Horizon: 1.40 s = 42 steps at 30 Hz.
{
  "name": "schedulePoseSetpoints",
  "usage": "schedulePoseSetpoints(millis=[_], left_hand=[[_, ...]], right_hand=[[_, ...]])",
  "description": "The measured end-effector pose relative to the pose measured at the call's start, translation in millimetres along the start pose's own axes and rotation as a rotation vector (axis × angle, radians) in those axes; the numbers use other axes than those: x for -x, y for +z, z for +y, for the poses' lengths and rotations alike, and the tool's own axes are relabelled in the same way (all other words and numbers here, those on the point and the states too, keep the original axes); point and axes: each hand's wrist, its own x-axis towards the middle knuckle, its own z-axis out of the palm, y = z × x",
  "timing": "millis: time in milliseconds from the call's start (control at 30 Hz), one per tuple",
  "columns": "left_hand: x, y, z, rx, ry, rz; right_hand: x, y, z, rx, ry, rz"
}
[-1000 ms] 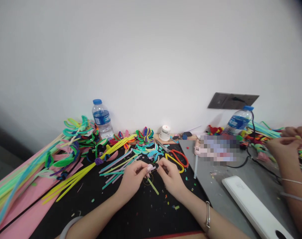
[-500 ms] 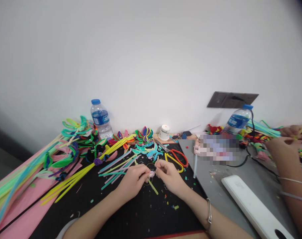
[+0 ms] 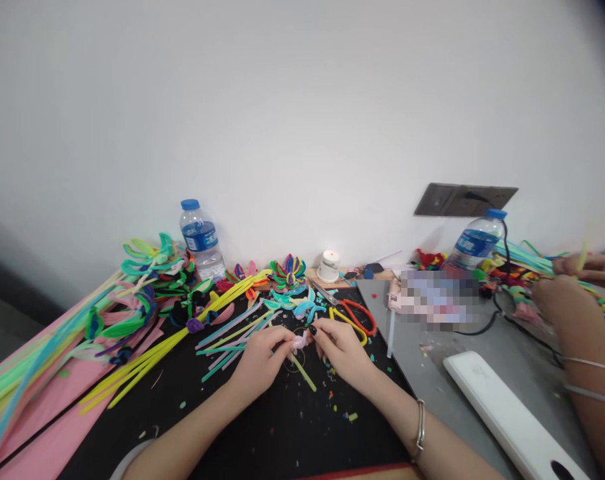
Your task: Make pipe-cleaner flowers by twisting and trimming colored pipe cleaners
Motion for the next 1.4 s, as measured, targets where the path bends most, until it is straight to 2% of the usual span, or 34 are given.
schedulePoseSetpoints(millis=[167, 367, 633, 733, 933, 1067, 1267, 1400], left_hand=[[-0.2, 1.6, 1.2, 0.018, -0.021, -0.029], [1.5, 3.1, 4.4, 0.054, -0.038, -0.071], [0.5, 2.2, 6.4, 0.126, -0.07, -0.08], [0.1, 4.9, 6.1, 0.299, -0.141, -0.105], [-0.2, 11.2, 5.3, 0.789, -0.337, -0.067], [2.1, 12.5, 7.1, 0.964, -0.403, -0.055], [3.6, 14.1, 7.9, 0.987, -0.423, -0.071], [2.0, 14.1, 7.0, 0.88, -0.412, -0.006]], right_hand=[[1.9, 5.7, -2.4, 0.018, -0.034, 0.049], [4.6, 7.9, -2.9, 0.123, -0.17, 0.039], [1.7, 3.5, -7.1, 0.091, -0.047, -0.007], [1.3, 4.3, -6.6, 0.051, -0.029, 0.022], [3.6, 9.9, -5.7, -0.069, 0.041, 0.079], [6.1, 13.4, -7.1, -0.063, 0.014, 0.087], [7.2, 15.6, -6.0, -0.022, -0.036, 0.125], [8.5, 17.3, -4.0, 0.023, -0.09, 0.118]])
